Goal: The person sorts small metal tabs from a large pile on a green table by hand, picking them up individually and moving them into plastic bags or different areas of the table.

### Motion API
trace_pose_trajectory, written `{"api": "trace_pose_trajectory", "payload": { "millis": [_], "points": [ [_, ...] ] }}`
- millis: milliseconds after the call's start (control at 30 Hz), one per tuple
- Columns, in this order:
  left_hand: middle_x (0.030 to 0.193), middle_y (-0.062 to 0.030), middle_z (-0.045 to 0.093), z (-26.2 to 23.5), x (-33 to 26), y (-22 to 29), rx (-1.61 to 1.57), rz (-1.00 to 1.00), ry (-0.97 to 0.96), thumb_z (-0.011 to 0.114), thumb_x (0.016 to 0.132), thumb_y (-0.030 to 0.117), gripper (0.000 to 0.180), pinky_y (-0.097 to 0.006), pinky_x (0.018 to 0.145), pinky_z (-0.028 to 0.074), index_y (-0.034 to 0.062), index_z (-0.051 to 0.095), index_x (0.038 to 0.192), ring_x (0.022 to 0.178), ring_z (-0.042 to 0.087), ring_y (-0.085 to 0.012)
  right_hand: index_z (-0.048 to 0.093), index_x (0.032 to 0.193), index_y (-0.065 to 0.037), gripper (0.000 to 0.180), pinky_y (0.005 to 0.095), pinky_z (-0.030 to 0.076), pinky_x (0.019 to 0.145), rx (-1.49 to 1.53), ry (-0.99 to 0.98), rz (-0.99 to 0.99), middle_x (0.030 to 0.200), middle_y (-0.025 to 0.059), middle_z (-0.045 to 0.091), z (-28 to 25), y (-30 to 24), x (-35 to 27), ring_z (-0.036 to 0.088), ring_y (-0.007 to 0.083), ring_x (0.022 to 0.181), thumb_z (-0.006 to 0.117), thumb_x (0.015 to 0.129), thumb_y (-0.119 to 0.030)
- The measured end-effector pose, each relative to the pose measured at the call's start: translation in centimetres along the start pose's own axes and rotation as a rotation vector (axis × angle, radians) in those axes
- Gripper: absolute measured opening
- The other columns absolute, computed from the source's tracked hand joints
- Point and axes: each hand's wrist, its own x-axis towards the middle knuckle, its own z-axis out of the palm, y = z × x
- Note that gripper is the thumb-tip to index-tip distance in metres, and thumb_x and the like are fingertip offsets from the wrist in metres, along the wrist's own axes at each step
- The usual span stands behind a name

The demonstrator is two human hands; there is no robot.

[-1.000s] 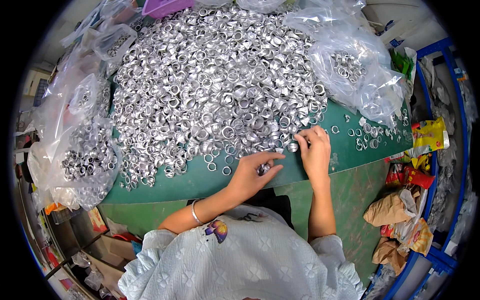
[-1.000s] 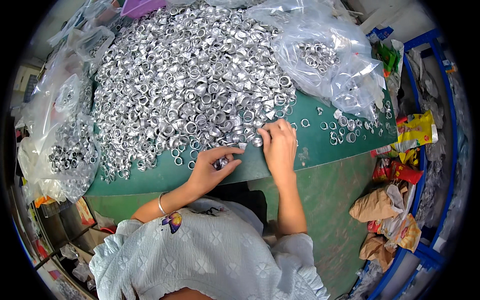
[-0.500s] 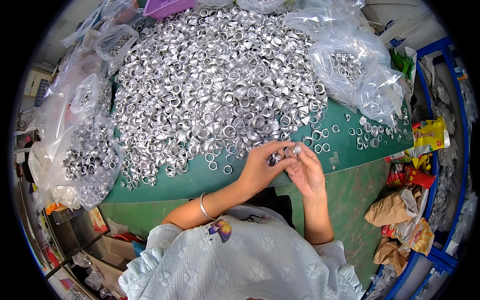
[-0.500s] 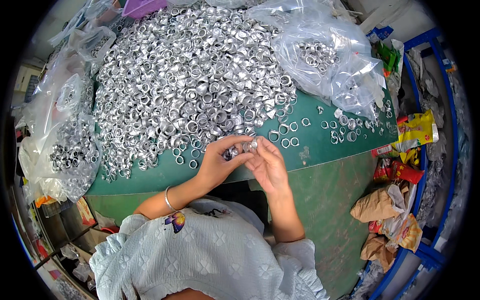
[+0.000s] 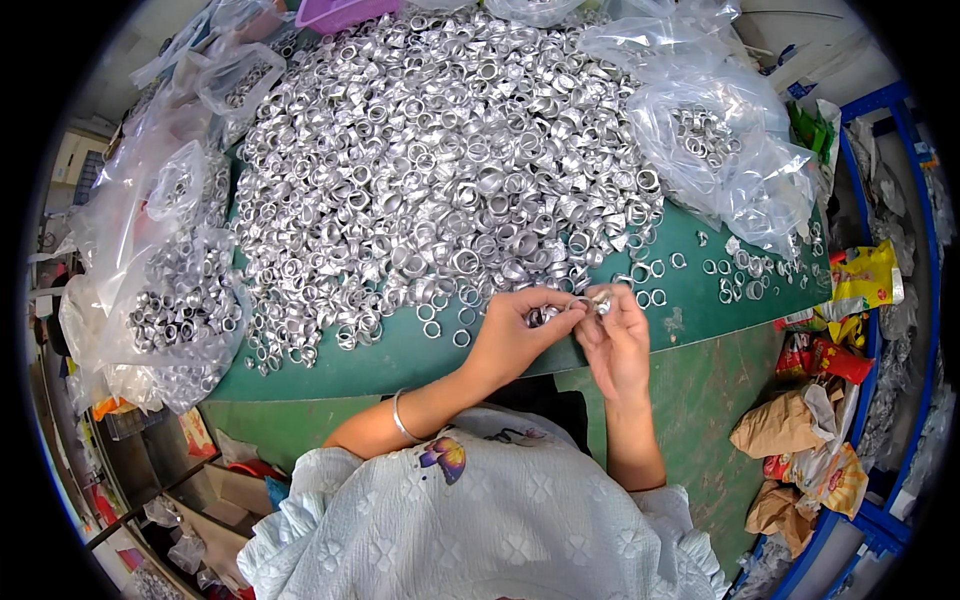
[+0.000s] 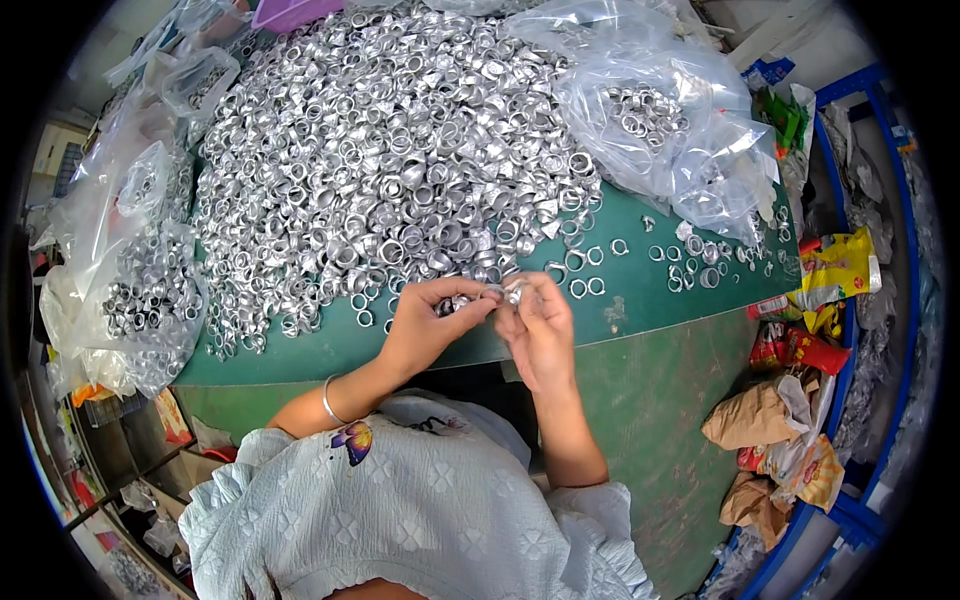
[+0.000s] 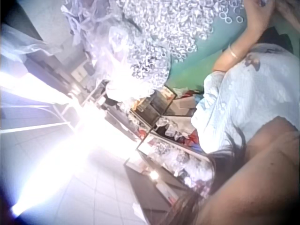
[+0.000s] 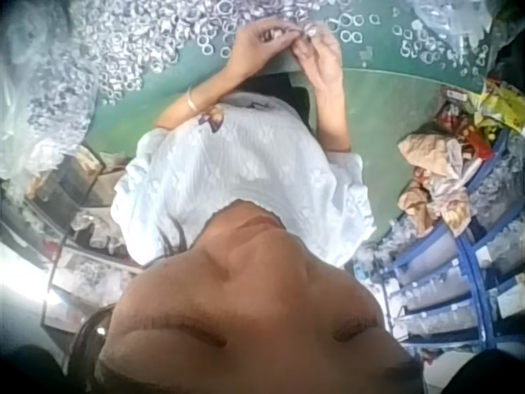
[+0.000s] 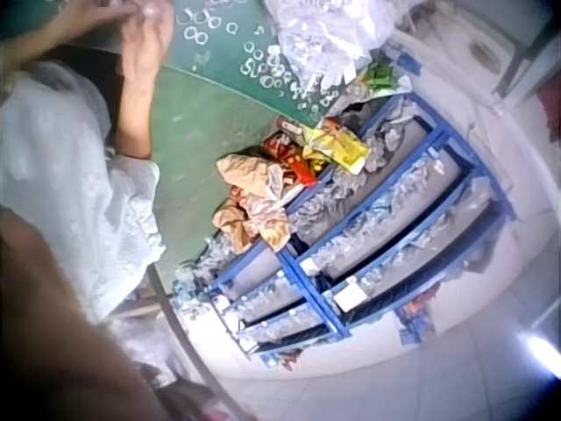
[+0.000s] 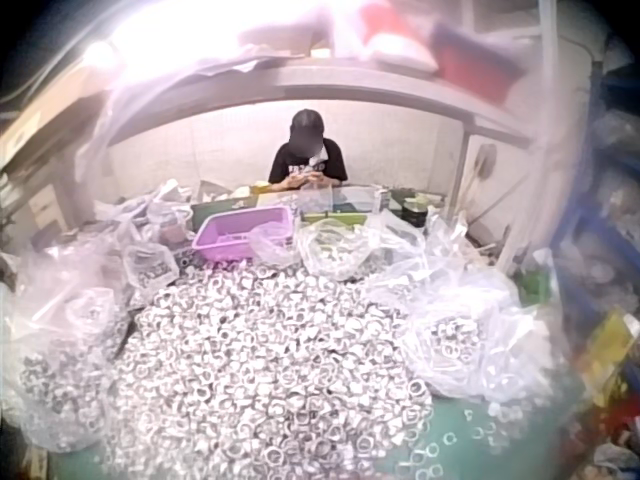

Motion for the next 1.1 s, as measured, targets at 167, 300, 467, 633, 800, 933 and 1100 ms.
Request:
{"api": "trace_pose_trajectory", "payload": {
  "millis": [167, 300, 467, 633, 800, 933, 1100],
  "points": [
    [0.073, -0.0017, 0.058, -1.6, 0.5, 0.3, -0.63, -0.5, -0.182, 0.061, 0.081, 0.013, 0.012, -0.015, 0.042, 0.029, 0.0044, 0.067, 0.087, 0.054, 0.044, -0.0014, 0.049, 0.09, 0.001, 0.01, 0.0197, 0.031, 0.046, -0.124, 0.119, -0.291, 0.089, 0.0089, 0.052, 0.4, 0.2, -0.2, 0.04, 0.0078, 0.055, 0.047, 0.089, -0.008],
    [0.071, -0.0006, 0.058, -1.8, 0.4, 1.1, -0.569, -0.48, -0.161, 0.063, 0.079, 0.011, 0.013, -0.015, 0.042, 0.029, 0.0037, 0.066, 0.089, 0.053, 0.043, -0.0015, 0.045, 0.076, -0.002, 0.014, 0.0188, 0.031, 0.04, 0.295, 0.126, 0.044, 0.09, 0.011, 0.053, 0.6, -1.4, -0.3, 0.037, 0.0089, 0.053, 0.045, 0.088, -0.009],
    [0.075, -0.0019, 0.061, -1.2, -0.3, 0.7, 0.149, 0.091, -0.026, 0.064, 0.076, 0.005, 0.02, -0.02, 0.047, 0.037, 0.0021, 0.064, 0.095, 0.057, 0.05, -0.0075, 0.042, 0.073, -0.004, 0.016, 0.0179, 0.027, 0.034, 0.261, 0.002, 0.192, 0.067, 0.0093, 0.049, -0.1, -1.5, 0.0, 0.032, 0.0081, 0.043, 0.045, 0.087, -0.012],
    [0.076, -0.0067, 0.06, -1.4, -0.8, 1.6, 0.512, 0.24, -0.042, 0.065, 0.073, 0.004, 0.019, -0.026, 0.053, 0.043, 0.0038, 0.064, 0.092, 0.06, 0.055, -0.0161, 0.044, 0.093, -0.003, 0.01, 0.0177, 0.022, 0.037, -0.186, 0.034, 0.145, 0.058, 0.002, 0.042, 1.6, -0.9, -1.0, 0.03, 0.0049, 0.043, 0.044, 0.091, -0.013],
    [0.076, -0.007, 0.061, -1.2, -1.0, 2.3, 0.485, 0.296, -0.031, 0.066, 0.071, 0.002, 0.02, -0.026, 0.053, 0.044, 0.0041, 0.064, 0.091, 0.06, 0.055, -0.0165, 0.048, 0.092, -0.002, 0.016, 0.0181, 0.023, 0.04, -0.232, -0.003, 0.181, 0.06, 0.0, 0.043, 1.4, -0.6, -1.4, 0.032, 0.0042, 0.045, 0.046, 0.092, -0.019],
    [0.076, -0.0068, 0.061, -1.3, -1.0, 2.4, 0.403, 0.33, -0.011, 0.067, 0.069, -0.001, 0.022, -0.025, 0.052, 0.043, 0.0041, 0.064, 0.09, 0.059, 0.055, -0.0157, 0.048, 0.09, -0.003, 0.019, 0.0183, 0.024, 0.041, -0.184, 0.002, 0.158, 0.062, 0.0001, 0.044, 1.7, -0.4, -1.5, 0.034, 0.0045, 0.047, 0.046, 0.092, -0.021],
    [0.076, -0.0061, 0.061, -1.3, -1.1, 2.3, 0.35, 0.336, -0.003, 0.067, 0.07, -0.001, 0.022, -0.024, 0.051, 0.043, 0.0043, 0.064, 0.091, 0.061, 0.056, -0.0132, 0.048, 0.089, -0.003, 0.02, 0.0187, 0.027, 0.042, -0.218, -0.029, 0.047, 0.067, 0.0012, 0.046, 1.5, 0.2, -1.6, 0.037, 0.0054, 0.05, 0.045, 0.093, -0.023]
  ]
}}
